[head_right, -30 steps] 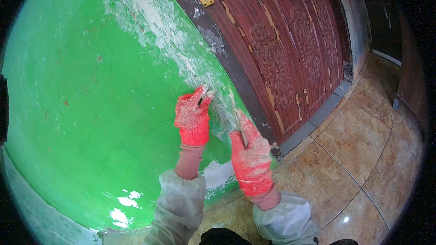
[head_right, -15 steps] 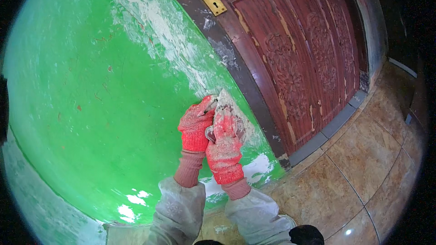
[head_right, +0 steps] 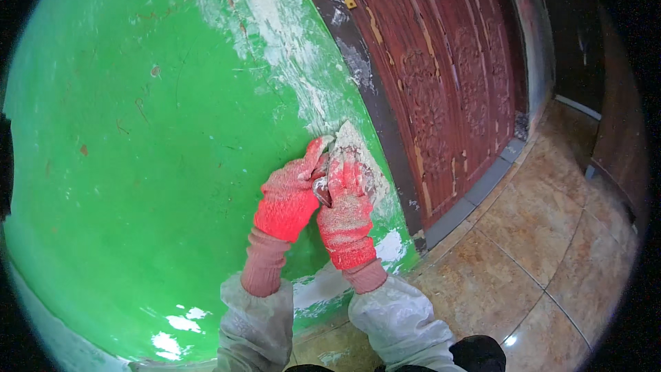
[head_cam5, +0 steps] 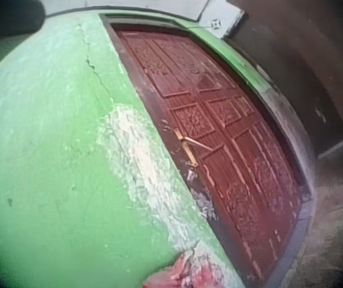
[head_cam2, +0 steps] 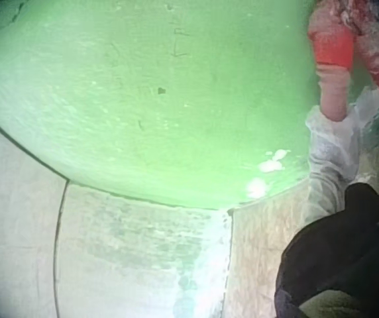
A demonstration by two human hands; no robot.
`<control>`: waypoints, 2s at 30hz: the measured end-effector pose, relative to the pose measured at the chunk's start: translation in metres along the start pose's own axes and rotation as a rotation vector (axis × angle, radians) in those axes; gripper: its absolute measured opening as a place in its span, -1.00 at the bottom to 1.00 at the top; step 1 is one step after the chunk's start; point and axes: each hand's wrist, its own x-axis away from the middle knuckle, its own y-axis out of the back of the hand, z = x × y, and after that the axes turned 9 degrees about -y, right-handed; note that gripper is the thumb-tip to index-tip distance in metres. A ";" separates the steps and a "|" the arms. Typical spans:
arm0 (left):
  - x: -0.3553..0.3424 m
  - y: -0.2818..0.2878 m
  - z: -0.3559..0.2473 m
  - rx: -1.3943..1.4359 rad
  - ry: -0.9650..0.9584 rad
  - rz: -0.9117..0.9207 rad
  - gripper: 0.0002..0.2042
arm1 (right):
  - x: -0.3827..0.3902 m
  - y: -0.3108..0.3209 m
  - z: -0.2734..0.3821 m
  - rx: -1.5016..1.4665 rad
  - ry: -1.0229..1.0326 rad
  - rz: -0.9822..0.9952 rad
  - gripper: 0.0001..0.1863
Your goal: The person applies plaster to a green wall using a trowel, taking plaster from a small bucket and smoothing it over damaged areas.
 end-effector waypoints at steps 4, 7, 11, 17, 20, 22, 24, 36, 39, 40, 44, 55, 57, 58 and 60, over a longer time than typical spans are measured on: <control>0.024 -0.009 0.012 -0.009 -0.043 -0.160 -0.58 | 0.001 -0.014 -0.001 0.057 0.036 -0.066 -0.38; 0.028 0.003 0.002 0.054 0.051 -0.200 -0.61 | -0.003 -0.018 -0.003 0.099 0.013 -0.014 -0.37; 0.054 -0.002 0.003 0.351 0.118 -0.451 -0.70 | 0.000 -0.032 -0.002 0.307 0.101 -0.102 -0.38; 0.093 0.017 -0.023 0.417 0.322 -0.496 -0.70 | -0.013 -0.039 0.003 0.487 0.090 -0.116 -0.39; 0.097 0.017 -0.036 0.620 0.474 -0.550 -0.71 | -0.013 -0.039 0.000 0.453 0.094 -0.116 -0.39; 0.098 0.024 -0.048 0.765 0.617 -0.558 -0.71 | -0.014 -0.036 -0.001 0.414 0.095 -0.118 -0.38; 0.098 0.029 -0.055 0.887 0.752 -0.537 -0.71 | -0.017 -0.031 0.000 0.458 0.121 -0.076 -0.39; 0.125 0.002 -0.046 0.316 0.483 -0.445 -0.71 | 0.004 -0.012 -0.013 0.262 0.083 0.088 -0.35; 0.077 0.015 -0.033 -0.094 -0.038 -0.345 -0.75 | 0.006 -0.011 -0.021 0.193 0.128 0.122 -0.34; 0.056 0.014 -0.032 -0.091 -0.077 -0.378 -0.77 | 0.007 -0.009 -0.024 0.050 0.122 0.093 -0.32; -0.014 -0.013 -0.005 -0.131 -0.178 -0.399 -0.79 | 0.004 -0.001 -0.031 0.073 0.108 0.182 -0.28; -0.026 -0.024 0.009 -0.035 -0.150 -0.413 -0.77 | -0.020 0.012 -0.003 -0.187 -0.014 0.037 -0.30; -0.025 -0.016 0.010 0.081 -0.203 -0.459 -0.75 | -0.024 0.006 0.005 -0.053 0.115 -0.071 -0.36; -0.024 -0.001 0.003 0.097 -0.115 -0.377 -0.72 | -0.023 0.004 0.005 -0.116 0.068 0.023 -0.39; -0.023 -0.004 -0.003 0.158 -0.038 -0.292 -0.69 | -0.021 -0.002 -0.007 0.031 0.081 0.044 -0.36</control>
